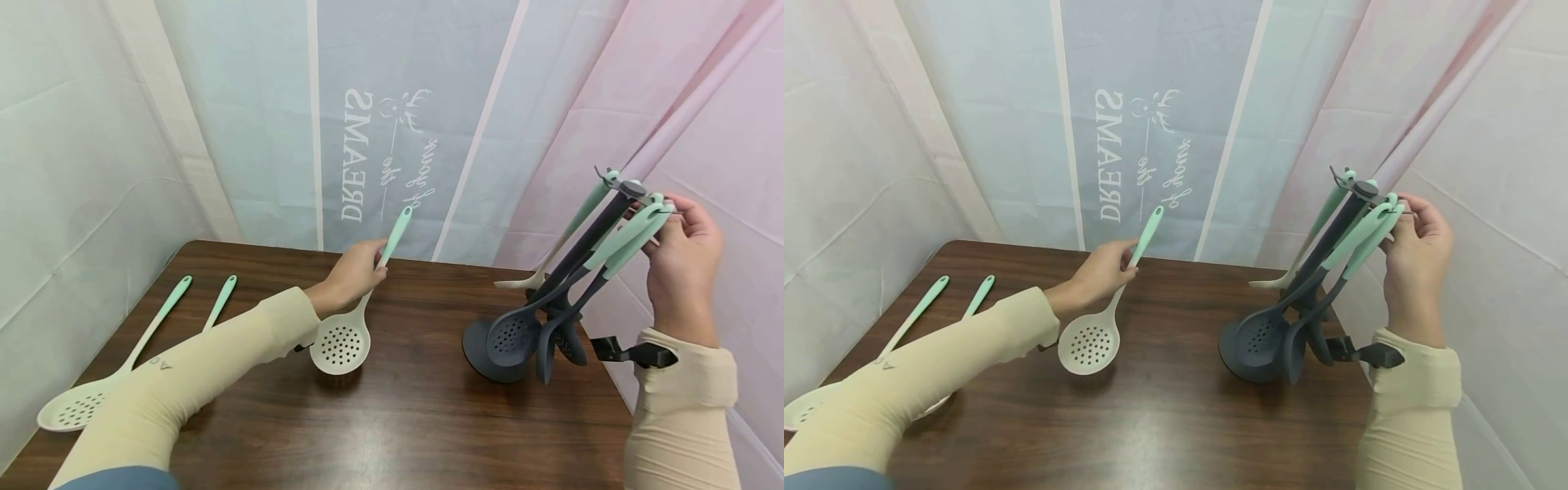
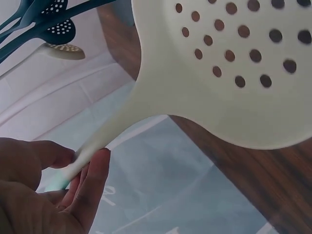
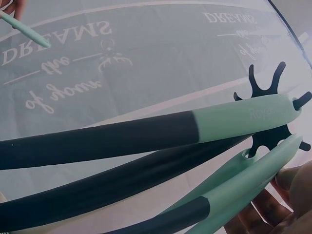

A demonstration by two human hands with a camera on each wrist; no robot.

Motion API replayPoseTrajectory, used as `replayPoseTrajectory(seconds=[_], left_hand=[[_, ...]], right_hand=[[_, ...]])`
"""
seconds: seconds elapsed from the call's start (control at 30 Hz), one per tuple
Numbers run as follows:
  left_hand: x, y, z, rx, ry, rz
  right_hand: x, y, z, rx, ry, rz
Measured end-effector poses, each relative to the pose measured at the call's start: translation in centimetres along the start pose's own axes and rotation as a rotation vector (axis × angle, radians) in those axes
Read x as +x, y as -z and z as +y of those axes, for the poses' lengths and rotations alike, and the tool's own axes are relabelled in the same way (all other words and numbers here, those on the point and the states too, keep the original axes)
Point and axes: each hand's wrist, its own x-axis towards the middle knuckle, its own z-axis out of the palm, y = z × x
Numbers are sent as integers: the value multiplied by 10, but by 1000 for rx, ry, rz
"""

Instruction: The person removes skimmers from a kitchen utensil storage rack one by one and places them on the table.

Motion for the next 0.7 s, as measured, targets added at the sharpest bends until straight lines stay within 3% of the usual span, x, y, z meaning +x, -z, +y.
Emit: replayPoseTrajectory(seconds=[0.37,0.7], left_hand=[[-15,7,-21,-17,79,-68],[-28,14,-34,31,158,-109]], right_hand=[[1,1,0,-26,-2,6],[0,0,-1,-26,-3,11]])
